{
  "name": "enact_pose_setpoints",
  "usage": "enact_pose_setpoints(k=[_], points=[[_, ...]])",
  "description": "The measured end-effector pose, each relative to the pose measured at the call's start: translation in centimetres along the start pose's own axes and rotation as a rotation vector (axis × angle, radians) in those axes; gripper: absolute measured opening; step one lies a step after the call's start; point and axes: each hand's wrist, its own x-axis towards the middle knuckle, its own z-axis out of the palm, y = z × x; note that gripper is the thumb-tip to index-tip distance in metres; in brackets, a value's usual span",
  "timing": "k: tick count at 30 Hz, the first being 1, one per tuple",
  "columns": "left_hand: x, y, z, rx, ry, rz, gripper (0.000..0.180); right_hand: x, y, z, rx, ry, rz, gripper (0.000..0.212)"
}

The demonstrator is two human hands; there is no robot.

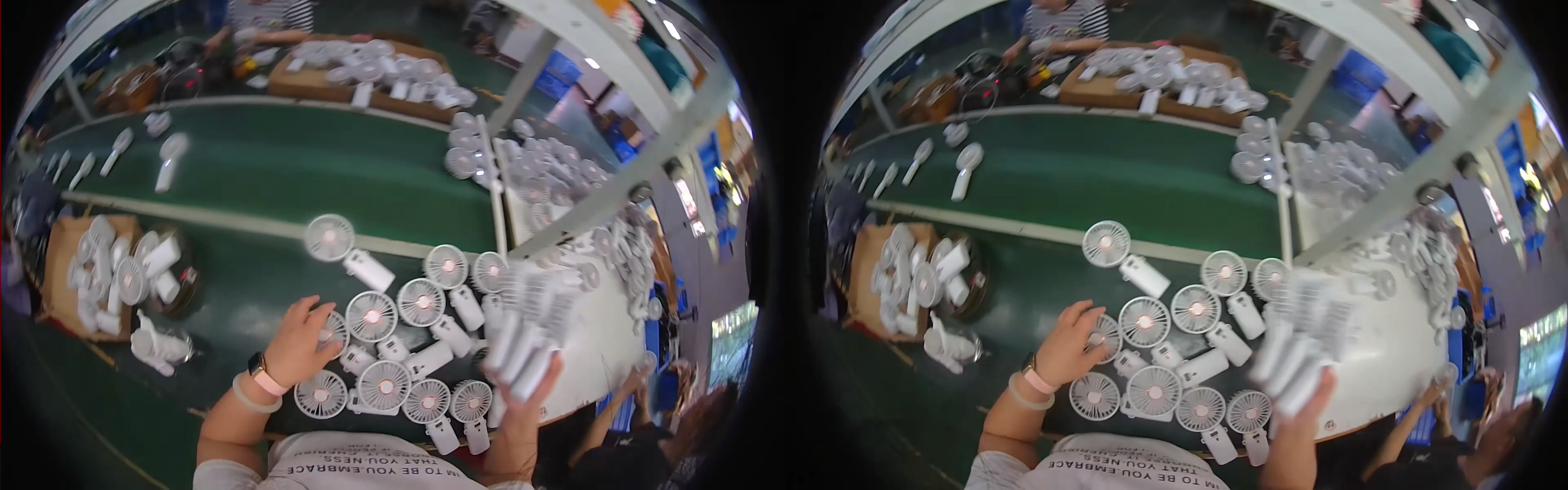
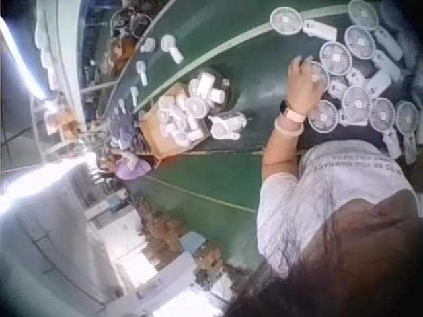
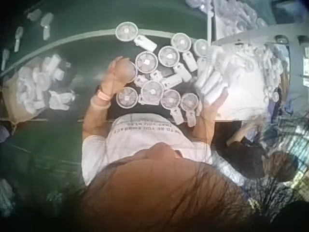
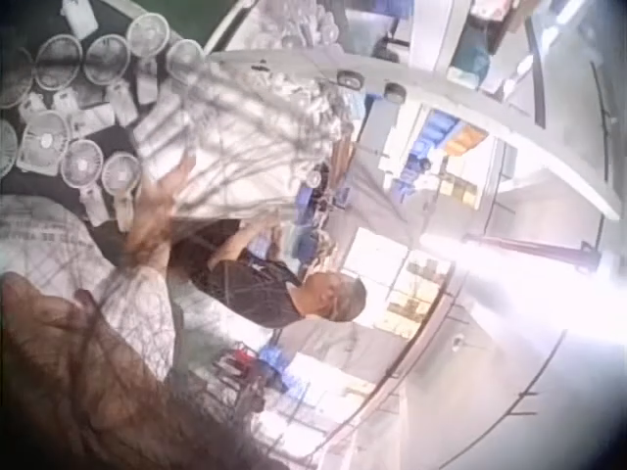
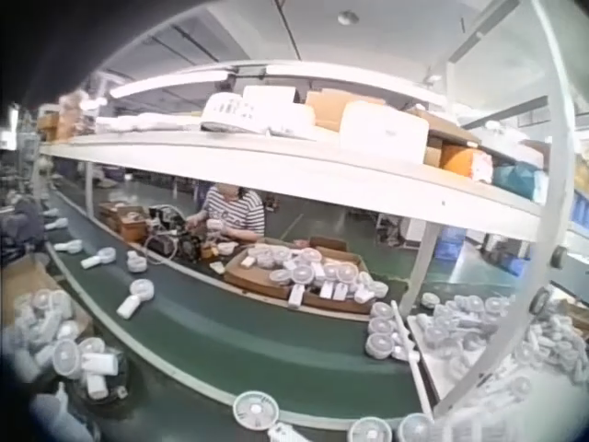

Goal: The person sorts small portable electric fans on an assembly line by hand, inspecting each one and placing them into plastic bins.

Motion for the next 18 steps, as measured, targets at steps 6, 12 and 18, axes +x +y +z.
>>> enact_pose_setpoints(k=[6, 12, 18], points=[[-2.5, -2.6, 1.1, -0.085, 0.005, -0.234, 0.062, 5.5, -9.9, -13.4, -0.343, 0.894, -0.239, 0.040], [0.2, -4.8, 1.4, -0.146, 0.320, -0.154, 0.058, 8.5, -14.6, -22.6, -0.503, 0.856, -0.411, 0.038], [-0.6, -1.6, 0.4, 0.311, 0.282, -0.204, 0.053, 6.5, -5.0, -9.2, -0.852, 0.600, -0.432, 0.038]])
